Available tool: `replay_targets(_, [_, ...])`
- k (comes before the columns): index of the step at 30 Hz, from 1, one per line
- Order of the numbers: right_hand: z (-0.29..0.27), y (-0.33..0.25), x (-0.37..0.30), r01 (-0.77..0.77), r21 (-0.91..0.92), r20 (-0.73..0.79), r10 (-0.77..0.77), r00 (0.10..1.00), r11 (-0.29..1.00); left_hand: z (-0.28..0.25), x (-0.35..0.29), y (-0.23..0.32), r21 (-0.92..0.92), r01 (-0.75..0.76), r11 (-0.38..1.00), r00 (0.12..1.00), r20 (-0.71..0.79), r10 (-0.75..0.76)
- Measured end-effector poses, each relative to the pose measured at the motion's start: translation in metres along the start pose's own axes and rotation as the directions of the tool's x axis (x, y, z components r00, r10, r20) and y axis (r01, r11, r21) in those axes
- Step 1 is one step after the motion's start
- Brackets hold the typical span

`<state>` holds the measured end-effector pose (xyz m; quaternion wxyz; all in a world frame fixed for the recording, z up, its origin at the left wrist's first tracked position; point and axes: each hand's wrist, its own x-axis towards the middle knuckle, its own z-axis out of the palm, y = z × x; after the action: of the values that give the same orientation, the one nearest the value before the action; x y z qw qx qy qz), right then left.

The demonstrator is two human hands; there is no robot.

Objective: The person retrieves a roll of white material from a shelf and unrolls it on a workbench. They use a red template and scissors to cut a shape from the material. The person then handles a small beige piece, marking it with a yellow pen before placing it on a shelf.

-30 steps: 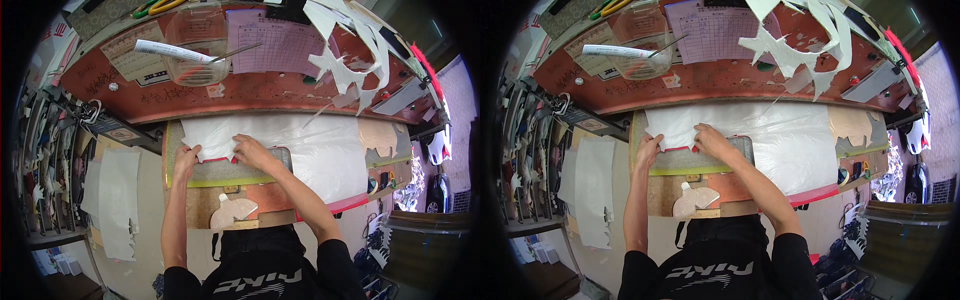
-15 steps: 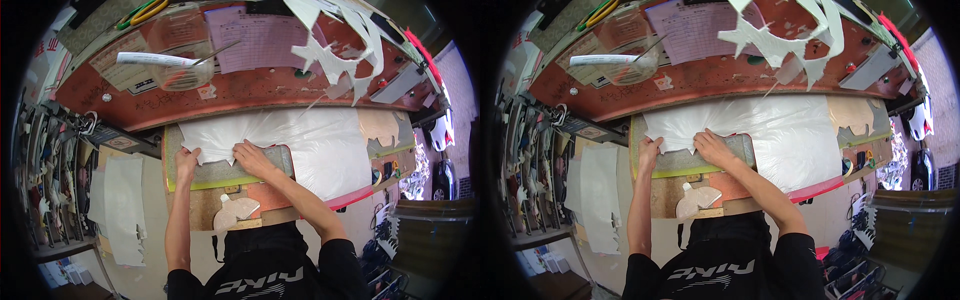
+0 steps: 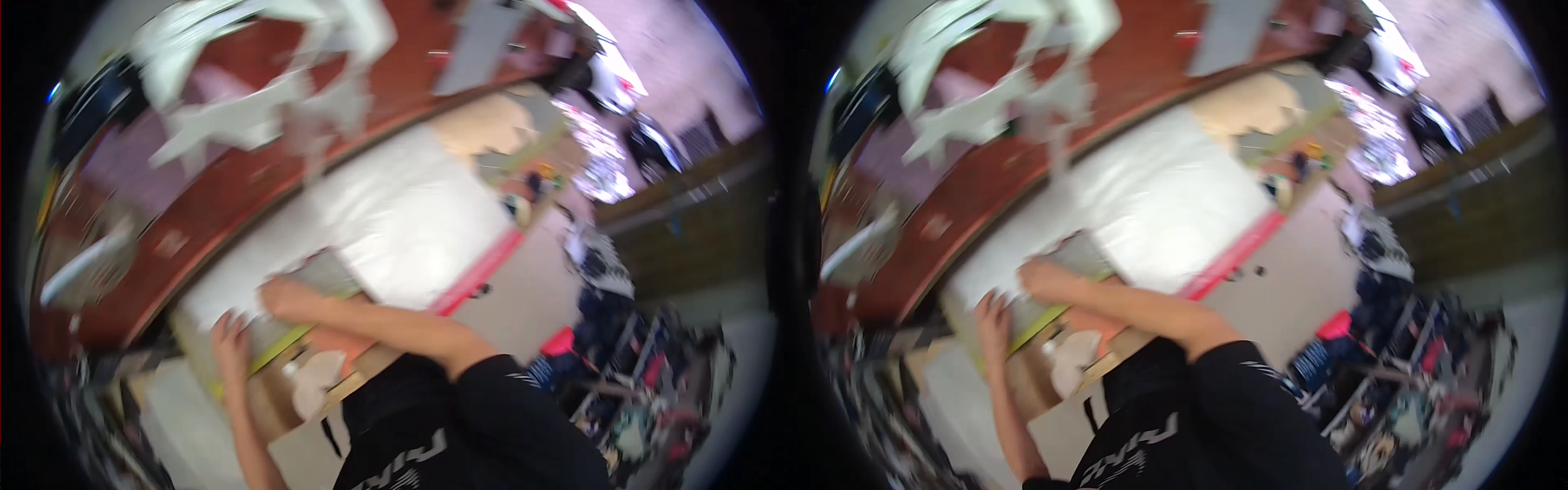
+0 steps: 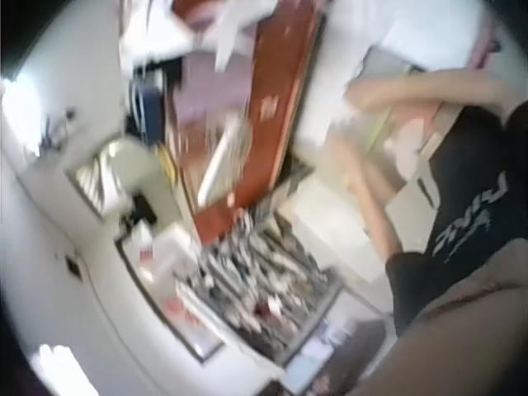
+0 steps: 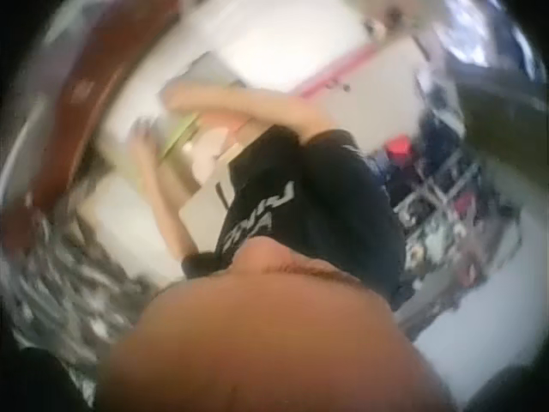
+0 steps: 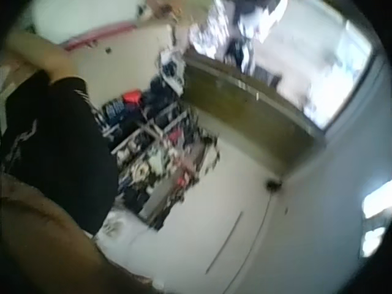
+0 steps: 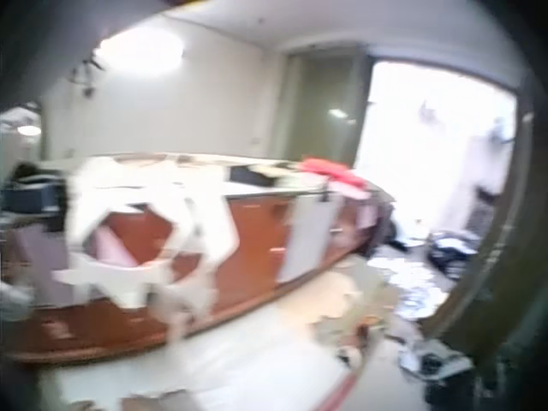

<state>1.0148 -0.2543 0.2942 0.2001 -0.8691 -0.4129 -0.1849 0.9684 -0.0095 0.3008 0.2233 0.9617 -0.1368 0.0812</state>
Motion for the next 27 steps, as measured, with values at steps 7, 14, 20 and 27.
replay_targets(7, [-0.076, -0.005, -0.049, -0.339, 0.134, -0.191, 0.36, 0.913, 0.931, -0.011, 0.015, 0.017, 0.112, -0.149, 0.982, 0.985, 0.109, 0.137])
replay_targets(14, [-0.311, 0.079, -0.291, -0.999, -0.019, -0.361, 0.932, -0.035, -0.045, -0.016, 0.008, 0.03, 0.169, -0.14, 0.976, 0.988, 0.085, 0.127])
replay_targets(20, [-0.278, 0.061, -0.348, -0.61, 0.789, -0.014, 0.99, -0.14, -0.075, -0.022, 0.023, 0.049, 0.145, -0.155, 0.977, 0.983, 0.124, 0.137])
replay_targets(27, [-0.362, 0.119, -0.24, -0.428, 0.757, -0.382, 0.866, 0.323, 0.494, -0.015, 0.025, 0.054, 0.25, -0.171, 0.953, 0.973, 0.192, 0.124])
